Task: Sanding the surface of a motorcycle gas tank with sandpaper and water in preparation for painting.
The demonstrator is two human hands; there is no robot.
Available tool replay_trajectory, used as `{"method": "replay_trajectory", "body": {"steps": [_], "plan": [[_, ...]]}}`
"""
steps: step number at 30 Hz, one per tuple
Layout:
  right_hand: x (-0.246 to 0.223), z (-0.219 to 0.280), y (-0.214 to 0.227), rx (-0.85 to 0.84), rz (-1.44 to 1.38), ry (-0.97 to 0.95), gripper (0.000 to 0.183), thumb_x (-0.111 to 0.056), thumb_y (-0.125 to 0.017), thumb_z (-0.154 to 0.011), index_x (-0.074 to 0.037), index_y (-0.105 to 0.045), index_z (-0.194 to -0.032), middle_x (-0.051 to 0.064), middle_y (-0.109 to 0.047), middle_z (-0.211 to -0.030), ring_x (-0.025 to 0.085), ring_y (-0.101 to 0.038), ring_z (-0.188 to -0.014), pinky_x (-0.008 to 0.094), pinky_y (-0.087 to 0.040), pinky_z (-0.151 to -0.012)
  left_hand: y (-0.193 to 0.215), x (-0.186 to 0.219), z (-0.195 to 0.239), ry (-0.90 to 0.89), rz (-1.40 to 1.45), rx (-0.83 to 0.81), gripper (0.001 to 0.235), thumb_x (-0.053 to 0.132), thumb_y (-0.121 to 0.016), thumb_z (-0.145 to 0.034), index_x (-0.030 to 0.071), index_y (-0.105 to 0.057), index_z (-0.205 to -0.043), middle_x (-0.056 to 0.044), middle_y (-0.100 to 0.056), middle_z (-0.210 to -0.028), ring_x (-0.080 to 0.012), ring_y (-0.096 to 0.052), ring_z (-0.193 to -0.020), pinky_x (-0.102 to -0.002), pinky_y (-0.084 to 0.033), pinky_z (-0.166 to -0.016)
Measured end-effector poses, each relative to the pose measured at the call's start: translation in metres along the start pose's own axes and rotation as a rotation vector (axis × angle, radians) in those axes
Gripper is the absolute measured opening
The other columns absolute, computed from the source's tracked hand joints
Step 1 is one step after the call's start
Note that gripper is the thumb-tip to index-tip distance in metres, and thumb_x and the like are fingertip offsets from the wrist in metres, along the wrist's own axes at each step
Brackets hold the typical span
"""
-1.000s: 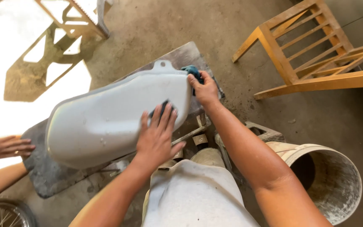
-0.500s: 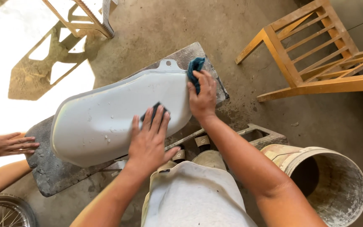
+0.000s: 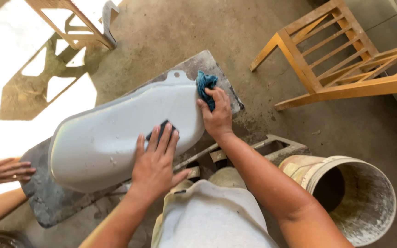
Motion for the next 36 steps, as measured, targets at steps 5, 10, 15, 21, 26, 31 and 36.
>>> {"method": "replay_trajectory", "body": {"steps": [5, 10, 15, 21, 26, 31, 36], "plan": [[0.003, -0.010, -0.008, 0.023, -0.042, 0.054, 0.030, -0.017, -0.079, -0.091, -0.007, -0.065, -0.115, 0.017, -0.063, -0.127, 0.038, -0.057, -0.122, 0.046, -0.044, -0.107, 0.000, 0.006, -0.081, -0.018, -0.043, 0.073, 0.113, 0.074, -0.070, -0.067, 0.008, -0.039, -0.154, -0.013, -0.029, -0.164, -0.0331, -0.023, -0.151, -0.062, -0.014, -0.119], [-0.004, -0.004, 0.004, 0.031, -0.057, -0.018, 0.028, -0.018, -0.080, -0.090, -0.007, -0.065, -0.109, 0.015, -0.063, -0.123, 0.035, -0.058, -0.120, 0.044, -0.046, -0.105, 0.009, 0.011, -0.047, -0.068, -0.069, 0.053, 0.108, 0.062, -0.077, -0.067, 0.008, -0.041, -0.154, -0.013, -0.031, -0.163, -0.0324, -0.028, -0.150, -0.060, -0.017, -0.118], [-0.027, -0.008, 0.012, 0.009, 0.045, 0.045, 0.023, -0.016, -0.079, -0.089, -0.007, -0.067, -0.107, 0.017, -0.061, -0.129, 0.037, -0.054, -0.122, 0.047, -0.043, -0.104, -0.003, -0.008, 0.045, -0.059, -0.193, 0.156, 0.068, 0.032, -0.066, -0.084, 0.015, -0.051, -0.148, -0.007, -0.046, -0.156, -0.0268, -0.040, -0.143, -0.051, -0.022, -0.115], [-0.091, 0.024, 0.002, -0.281, -0.028, 0.207, 0.016, -0.012, -0.072, -0.095, -0.008, -0.065, -0.109, 0.012, -0.065, -0.123, 0.034, -0.061, -0.111, 0.045, -0.049, -0.097, 0.016, -0.028, 0.060, -0.008, -0.239, 0.356, 0.047, 0.016, -0.060, -0.089, 0.019, -0.068, -0.134, 0.001, -0.063, -0.143, -0.0196, -0.054, -0.129, -0.040, -0.031, -0.109], [-0.109, 0.070, 0.026, -0.372, -0.213, 0.210, 0.018, -0.007, -0.070, -0.093, -0.005, -0.063, -0.109, 0.013, -0.066, -0.119, 0.033, -0.064, -0.109, 0.039, -0.052, -0.092, 0.022, -0.034, 0.051, -0.083, -0.119, 0.381, 0.043, 0.014, -0.064, -0.085, 0.014, -0.072, -0.127, 0.001, -0.067, -0.135, -0.0196, -0.058, -0.121, -0.039, -0.038, -0.103], [-0.038, 0.105, 0.053, -0.660, -0.485, -0.352, 0.018, -0.011, -0.069, -0.096, -0.004, -0.063, -0.111, 0.004, -0.066, -0.100, 0.013, -0.060, -0.095, 0.030, -0.050, -0.086, 0.033, -0.037, 0.043, -0.069, 0.094, 0.420, 0.038, 0.012, -0.074, -0.080, 0.012, -0.074, -0.118, -0.002, -0.072, -0.122, -0.0218, -0.063, -0.111, -0.039, -0.042, -0.097], [0.015, 0.146, 0.089, -0.511, -0.607, -0.551, 0.024, -0.012, -0.066, -0.097, -0.008, -0.063, -0.120, -0.001, -0.063, -0.102, 0.008, -0.056, -0.094, 0.027, -0.050, -0.086, 0.034, -0.016, 0.024, -0.066, 0.362, 0.476, 0.030, 0.009, -0.073, -0.087, 0.010, -0.074, -0.117, -0.004, -0.074, -0.118, -0.0243, -0.066, -0.106, -0.039, -0.046, -0.094]]}}
Point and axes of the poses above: each hand's wrist, its own z-axis away from the middle knuckle, its own y-axis out of the back of the hand, x = y × z, the point moved 5 cm from there along -z, towards the middle knuckle
